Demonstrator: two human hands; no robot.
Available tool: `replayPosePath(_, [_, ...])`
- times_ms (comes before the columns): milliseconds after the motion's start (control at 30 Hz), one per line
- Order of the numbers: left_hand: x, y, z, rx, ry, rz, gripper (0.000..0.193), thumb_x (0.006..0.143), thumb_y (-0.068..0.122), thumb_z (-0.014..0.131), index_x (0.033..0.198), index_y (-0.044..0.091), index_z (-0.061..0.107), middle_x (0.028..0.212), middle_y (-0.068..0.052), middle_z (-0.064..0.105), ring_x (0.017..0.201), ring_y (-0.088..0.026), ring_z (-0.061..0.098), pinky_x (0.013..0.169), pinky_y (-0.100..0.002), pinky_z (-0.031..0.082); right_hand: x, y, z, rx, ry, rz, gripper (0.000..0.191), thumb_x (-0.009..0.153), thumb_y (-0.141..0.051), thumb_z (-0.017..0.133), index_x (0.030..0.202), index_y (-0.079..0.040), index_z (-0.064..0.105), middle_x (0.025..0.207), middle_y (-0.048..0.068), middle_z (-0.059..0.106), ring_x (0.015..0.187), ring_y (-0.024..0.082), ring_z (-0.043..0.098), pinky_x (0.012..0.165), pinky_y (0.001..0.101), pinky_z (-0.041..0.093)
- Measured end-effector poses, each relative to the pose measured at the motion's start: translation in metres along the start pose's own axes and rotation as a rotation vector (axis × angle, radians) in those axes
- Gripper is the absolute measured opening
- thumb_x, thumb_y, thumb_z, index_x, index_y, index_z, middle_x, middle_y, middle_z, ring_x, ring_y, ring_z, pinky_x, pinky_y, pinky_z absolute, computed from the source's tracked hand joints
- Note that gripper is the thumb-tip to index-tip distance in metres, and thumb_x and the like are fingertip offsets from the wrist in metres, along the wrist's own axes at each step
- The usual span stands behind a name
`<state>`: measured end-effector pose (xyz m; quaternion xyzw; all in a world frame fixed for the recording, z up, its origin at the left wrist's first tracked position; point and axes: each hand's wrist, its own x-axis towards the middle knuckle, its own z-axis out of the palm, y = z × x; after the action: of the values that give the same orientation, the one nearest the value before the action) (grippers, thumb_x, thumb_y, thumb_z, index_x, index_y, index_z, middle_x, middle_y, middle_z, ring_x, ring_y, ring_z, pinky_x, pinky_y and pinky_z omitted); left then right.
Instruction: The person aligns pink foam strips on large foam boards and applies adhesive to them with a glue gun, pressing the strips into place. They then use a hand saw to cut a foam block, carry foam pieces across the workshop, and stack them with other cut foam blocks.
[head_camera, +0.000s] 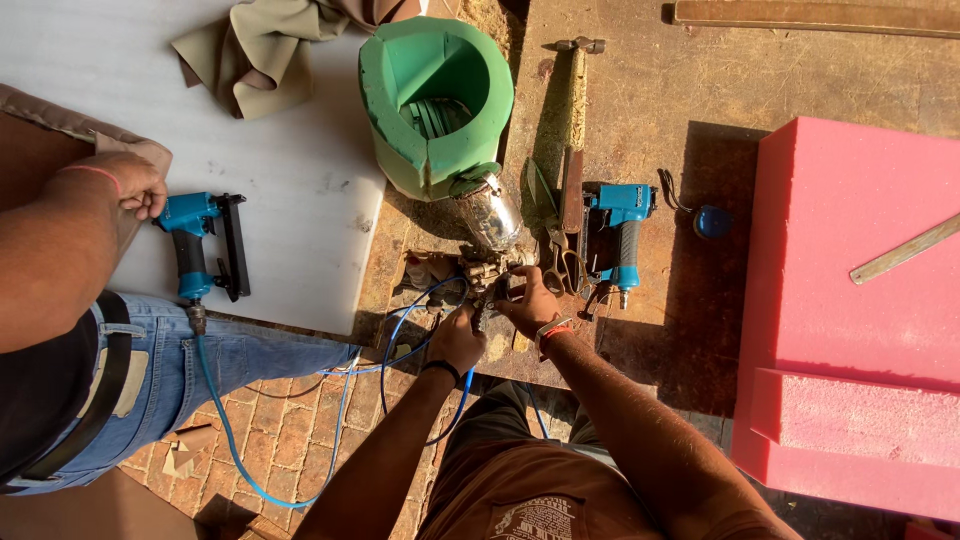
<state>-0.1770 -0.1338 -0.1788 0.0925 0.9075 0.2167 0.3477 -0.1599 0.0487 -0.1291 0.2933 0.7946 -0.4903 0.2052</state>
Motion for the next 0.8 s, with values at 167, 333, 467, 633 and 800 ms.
replayPosePath(167, [0.001,0.008,-0.002,-0.002,-0.018,-0.003,0.091,0.091,0.04,0.071,0.157,-0.001,0.024,0.152,-0.021,0.047,0.13,-0.034,0.058,0.108,-0.042,0.05,0.005,0.007,-0.008,0.075,-0.064,-0.092,0.069,0.083,-0.022,0.079,0.14,-0.013,0.04,0.124,0.016,0.071,0.104,0.028,0.073,0.09,0.0379,0.062])
replayPosePath(333, [0.018,0.006,0.013,-0.194,0.104,0.072,0.085,0.093,0.041,0.071,0.156,0.0,0.03,0.157,-0.021,0.041,0.143,-0.035,0.046,0.116,-0.043,0.041,0.003,0.014,-0.012,-0.051,0.07,-0.132,0.063,0.084,-0.031,0.083,0.133,-0.008,0.052,0.123,0.017,0.07,0.102,0.027,0.071,0.09,0.0381,0.059])
replayPosePath(467, [0.035,0.012,0.014,-0.273,0.173,0.183,0.075,0.095,0.03,0.068,0.156,-0.001,0.036,0.156,-0.025,0.044,0.141,-0.038,0.048,0.115,-0.046,0.041,0.011,0.0,-0.026,-0.021,0.279,-0.221,0.064,0.081,-0.033,0.085,0.131,-0.006,0.055,0.123,0.017,0.061,0.096,0.024,0.069,0.088,0.0359,0.061])
replayPosePath(633, [0.02,0.031,-0.001,-0.311,0.066,0.024,0.054,0.089,0.029,0.073,0.13,-0.001,0.054,0.12,-0.019,0.063,0.108,-0.032,0.066,0.094,-0.043,0.057,0.032,-0.028,-0.058,-0.025,0.296,-0.314,0.064,0.083,-0.035,0.086,0.131,-0.005,0.056,0.123,0.013,0.059,0.101,0.02,0.065,0.091,0.0352,0.058])
replayPosePath(800, [-0.001,0.029,-0.007,-0.405,0.606,0.286,0.054,0.09,0.02,0.076,0.136,0.005,0.052,0.11,-0.011,0.061,0.097,-0.027,0.062,0.083,-0.043,0.053,0.013,-0.019,-0.068,0.053,0.271,-0.285,0.061,0.083,-0.03,0.085,0.131,-0.006,0.058,0.121,0.01,0.065,0.102,0.018,0.067,0.089,0.0353,0.057])
